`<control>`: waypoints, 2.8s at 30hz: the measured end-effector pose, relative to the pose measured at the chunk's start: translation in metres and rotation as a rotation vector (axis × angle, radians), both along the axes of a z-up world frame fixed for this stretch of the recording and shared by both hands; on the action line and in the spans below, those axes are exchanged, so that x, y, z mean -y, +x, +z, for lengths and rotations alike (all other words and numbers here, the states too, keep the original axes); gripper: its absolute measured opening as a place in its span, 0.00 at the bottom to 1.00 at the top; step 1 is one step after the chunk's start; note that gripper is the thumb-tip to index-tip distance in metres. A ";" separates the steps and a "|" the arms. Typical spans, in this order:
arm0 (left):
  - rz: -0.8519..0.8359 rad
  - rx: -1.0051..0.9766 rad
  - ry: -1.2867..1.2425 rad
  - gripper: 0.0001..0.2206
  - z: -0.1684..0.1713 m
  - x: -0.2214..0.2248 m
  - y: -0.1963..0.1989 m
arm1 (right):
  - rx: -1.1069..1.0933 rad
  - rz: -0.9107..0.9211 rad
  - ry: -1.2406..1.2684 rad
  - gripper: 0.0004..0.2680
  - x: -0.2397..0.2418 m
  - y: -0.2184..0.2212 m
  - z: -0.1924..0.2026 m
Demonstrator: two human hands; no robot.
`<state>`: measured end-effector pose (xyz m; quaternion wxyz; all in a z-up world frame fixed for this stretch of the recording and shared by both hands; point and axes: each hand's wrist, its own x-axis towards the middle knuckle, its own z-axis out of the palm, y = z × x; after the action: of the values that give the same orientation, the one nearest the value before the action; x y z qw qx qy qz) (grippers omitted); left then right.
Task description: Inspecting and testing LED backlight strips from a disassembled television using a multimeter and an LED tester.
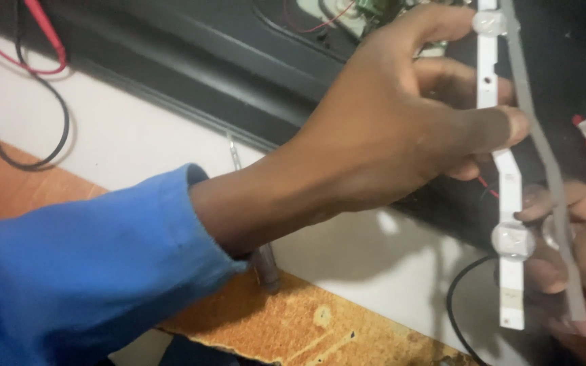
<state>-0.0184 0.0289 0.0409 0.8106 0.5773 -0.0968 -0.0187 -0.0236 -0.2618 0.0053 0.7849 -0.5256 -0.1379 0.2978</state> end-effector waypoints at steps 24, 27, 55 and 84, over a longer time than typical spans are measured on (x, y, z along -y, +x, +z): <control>-0.159 -0.067 0.023 0.34 0.000 0.014 -0.001 | 0.266 -0.268 -0.554 0.14 -0.024 -0.031 0.018; -0.138 -0.096 0.041 0.32 -0.002 0.015 -0.001 | 0.237 -0.314 -0.639 0.13 -0.026 -0.032 0.017; -0.086 0.062 -0.083 0.41 -0.009 0.006 -0.002 | 0.260 -0.198 -0.379 0.24 -0.003 -0.033 0.003; -0.062 -0.186 0.049 0.26 0.016 0.009 -0.003 | 0.196 -0.199 -0.214 0.33 -0.020 -0.043 0.011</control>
<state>-0.0213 0.0203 0.0571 0.8008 0.5894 -0.0384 -0.0996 -0.0663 -0.2421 0.0165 0.7328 -0.6437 -0.1288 0.1790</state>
